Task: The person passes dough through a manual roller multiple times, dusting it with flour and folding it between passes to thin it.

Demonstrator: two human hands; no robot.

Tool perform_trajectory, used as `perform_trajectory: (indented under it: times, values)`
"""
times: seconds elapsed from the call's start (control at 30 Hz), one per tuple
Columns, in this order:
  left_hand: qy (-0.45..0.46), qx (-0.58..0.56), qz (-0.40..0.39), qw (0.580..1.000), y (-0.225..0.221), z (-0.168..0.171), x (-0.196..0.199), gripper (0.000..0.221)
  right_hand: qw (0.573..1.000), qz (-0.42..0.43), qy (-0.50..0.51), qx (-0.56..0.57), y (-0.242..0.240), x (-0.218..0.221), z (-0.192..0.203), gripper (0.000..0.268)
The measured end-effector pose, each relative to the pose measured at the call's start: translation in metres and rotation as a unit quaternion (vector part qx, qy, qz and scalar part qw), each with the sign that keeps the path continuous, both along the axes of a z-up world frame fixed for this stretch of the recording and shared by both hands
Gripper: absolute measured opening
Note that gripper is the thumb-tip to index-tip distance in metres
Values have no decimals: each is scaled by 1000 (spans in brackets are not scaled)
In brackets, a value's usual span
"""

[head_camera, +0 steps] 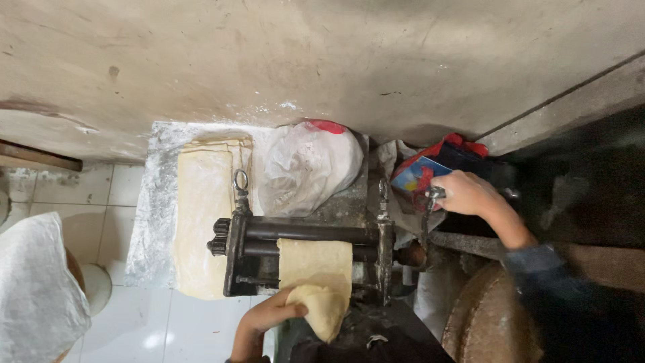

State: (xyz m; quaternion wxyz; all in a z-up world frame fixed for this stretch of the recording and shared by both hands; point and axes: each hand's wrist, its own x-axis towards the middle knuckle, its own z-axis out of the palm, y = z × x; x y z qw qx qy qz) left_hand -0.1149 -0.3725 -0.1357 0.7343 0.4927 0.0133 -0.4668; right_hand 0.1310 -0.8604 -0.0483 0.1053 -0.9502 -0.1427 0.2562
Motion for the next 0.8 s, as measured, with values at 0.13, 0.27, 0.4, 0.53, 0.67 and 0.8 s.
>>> perform_trajectory:
  times: [0.13, 0.27, 0.4, 0.53, 0.67, 0.8]
  values:
    - [-52, 61, -65, 995, 20, -4, -38, 53, 991, 88, 31, 96, 7, 6, -152, 29]
    - [-140, 183, 135, 964, 24, -35, -34, 37, 983, 115, 116, 81, 21, -37, -216, 31]
    - [-11, 93, 365, 926, -6, -53, 10, 36, 988, 94, 109, 53, 27, -36, -214, 32]
    - [-196, 154, 302, 920, -38, -73, 1, 35, 994, 79, 71, -13, 37, -44, -201, 38]
    - [-248, 228, 212, 917, -49, -130, -14, 34, 995, 65, 52, -57, 41, -92, -196, 44]
    - [-283, 322, 116, 896, -35, -172, -13, 33, 993, 34, 47, -101, 46, -172, -199, 52]
